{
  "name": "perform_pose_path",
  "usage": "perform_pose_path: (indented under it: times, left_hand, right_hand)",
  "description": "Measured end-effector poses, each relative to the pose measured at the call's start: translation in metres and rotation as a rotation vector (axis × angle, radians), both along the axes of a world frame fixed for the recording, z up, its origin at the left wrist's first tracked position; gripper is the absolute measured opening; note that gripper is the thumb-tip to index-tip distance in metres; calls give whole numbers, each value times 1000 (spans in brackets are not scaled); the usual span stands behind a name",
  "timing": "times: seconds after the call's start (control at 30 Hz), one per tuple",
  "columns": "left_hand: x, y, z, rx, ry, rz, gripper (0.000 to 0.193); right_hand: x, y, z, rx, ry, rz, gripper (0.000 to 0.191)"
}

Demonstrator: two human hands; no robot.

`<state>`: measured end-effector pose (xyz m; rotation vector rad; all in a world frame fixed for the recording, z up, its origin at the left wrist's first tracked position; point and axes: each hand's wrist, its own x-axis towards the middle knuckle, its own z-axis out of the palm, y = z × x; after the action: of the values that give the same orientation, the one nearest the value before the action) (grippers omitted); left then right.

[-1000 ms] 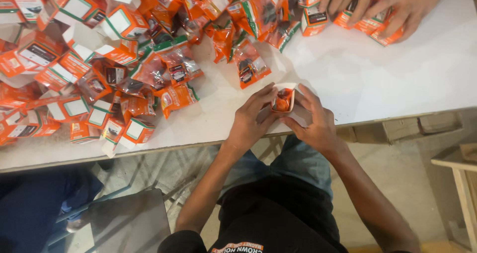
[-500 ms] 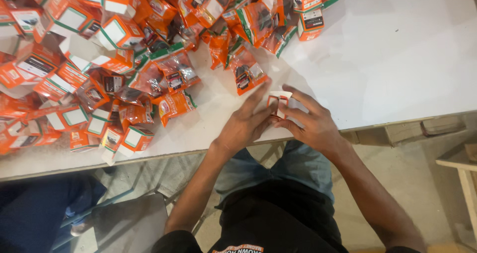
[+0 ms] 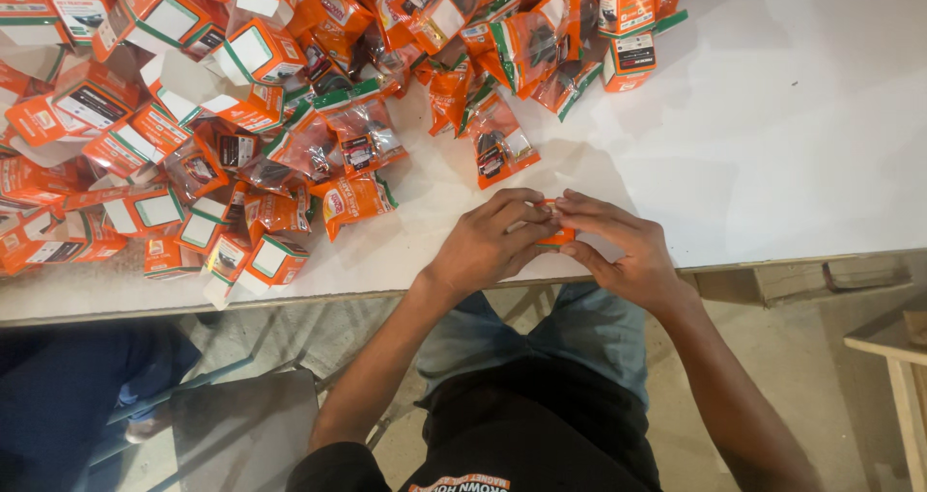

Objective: The person picks up small orange product boxes from a pile on the table, opens a plastic pouch, inserts a box into the pouch, seals it, and places the packed pouch into a cardboard box beside the table, repeating this packing cycle throughout the clip.

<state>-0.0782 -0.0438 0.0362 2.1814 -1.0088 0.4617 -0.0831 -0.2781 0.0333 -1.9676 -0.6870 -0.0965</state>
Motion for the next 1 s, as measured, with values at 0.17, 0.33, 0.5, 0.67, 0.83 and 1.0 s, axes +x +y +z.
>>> perform_pose_path:
  times: [0.17, 0.33, 0.5, 0.67, 0.83, 1.0]
  left_hand:
    - [-5, 3, 2, 11, 40, -8, 29]
    - [-8, -1, -6, -37, 137, 71, 22]
    - [-15, 2, -6, -58, 145, 58, 22]
    - [-18, -5, -9, -155, 121, 92, 23]
    - [-16, -9, -12, -165, 121, 109, 23]
    - [-16, -1, -2, -24, 95, 33, 27]
  right_hand:
    - [-4, 2, 5, -47, 16, -34, 34]
    - [-4, 6, 0, 19, -52, -89, 22]
    - [-6, 6, -6, 25, -158, -82, 16]
    - [-7, 6, -10, 0, -178, -91, 16]
    - [-6, 9, -11, 25, -197, -102, 14]
    - [-5, 2, -7, 13, -203, -24, 15]
